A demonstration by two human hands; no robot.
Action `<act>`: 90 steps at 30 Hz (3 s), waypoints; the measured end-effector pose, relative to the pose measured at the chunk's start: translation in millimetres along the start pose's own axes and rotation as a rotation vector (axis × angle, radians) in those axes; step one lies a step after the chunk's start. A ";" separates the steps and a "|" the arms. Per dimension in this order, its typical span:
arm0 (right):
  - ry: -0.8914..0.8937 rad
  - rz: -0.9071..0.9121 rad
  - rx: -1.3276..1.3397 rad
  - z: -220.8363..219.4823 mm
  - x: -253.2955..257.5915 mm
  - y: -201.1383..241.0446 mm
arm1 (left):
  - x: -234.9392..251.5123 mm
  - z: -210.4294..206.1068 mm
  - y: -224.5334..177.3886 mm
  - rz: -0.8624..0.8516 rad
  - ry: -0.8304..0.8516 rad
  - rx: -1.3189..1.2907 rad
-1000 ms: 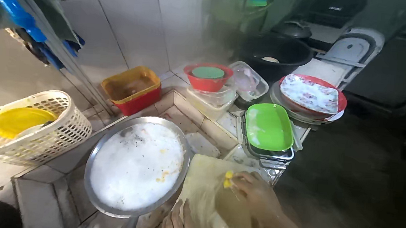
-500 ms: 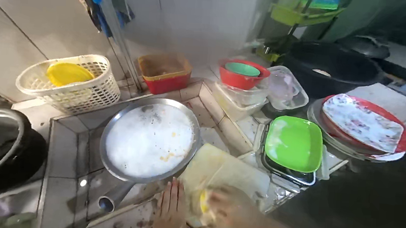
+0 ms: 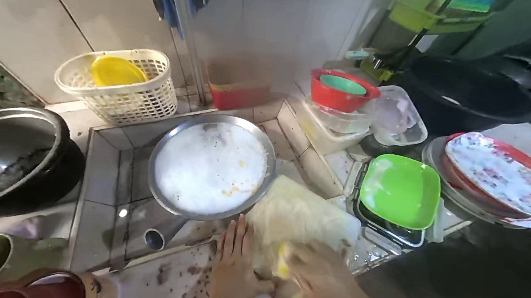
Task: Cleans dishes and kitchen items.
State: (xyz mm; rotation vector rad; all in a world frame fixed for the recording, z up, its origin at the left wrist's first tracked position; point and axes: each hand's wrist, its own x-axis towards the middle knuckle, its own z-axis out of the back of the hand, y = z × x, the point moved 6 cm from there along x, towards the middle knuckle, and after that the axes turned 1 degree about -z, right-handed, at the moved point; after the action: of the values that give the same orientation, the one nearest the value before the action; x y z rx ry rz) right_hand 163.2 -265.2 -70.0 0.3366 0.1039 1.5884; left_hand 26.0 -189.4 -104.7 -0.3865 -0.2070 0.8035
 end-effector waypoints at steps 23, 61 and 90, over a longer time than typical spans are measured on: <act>0.301 -0.193 -0.165 13.4 43.4 -48.2 | 8.0 -2.8 -15.3 0.161 0.327 -0.015; 0.575 -0.299 -0.264 24.6 47.9 -57.7 | 4.5 -12.2 -24.5 0.120 0.242 0.003; -1.315 -0.994 1.571 55.6 -153.2 -53.1 | 9.9 20.5 -12.9 -0.060 0.116 -0.359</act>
State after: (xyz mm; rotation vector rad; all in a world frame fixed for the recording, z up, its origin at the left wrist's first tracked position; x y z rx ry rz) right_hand 231.4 -421.7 -54.6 2.0489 0.3957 -0.2011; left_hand 34.6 -185.0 -80.4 -0.7599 -0.2540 0.6817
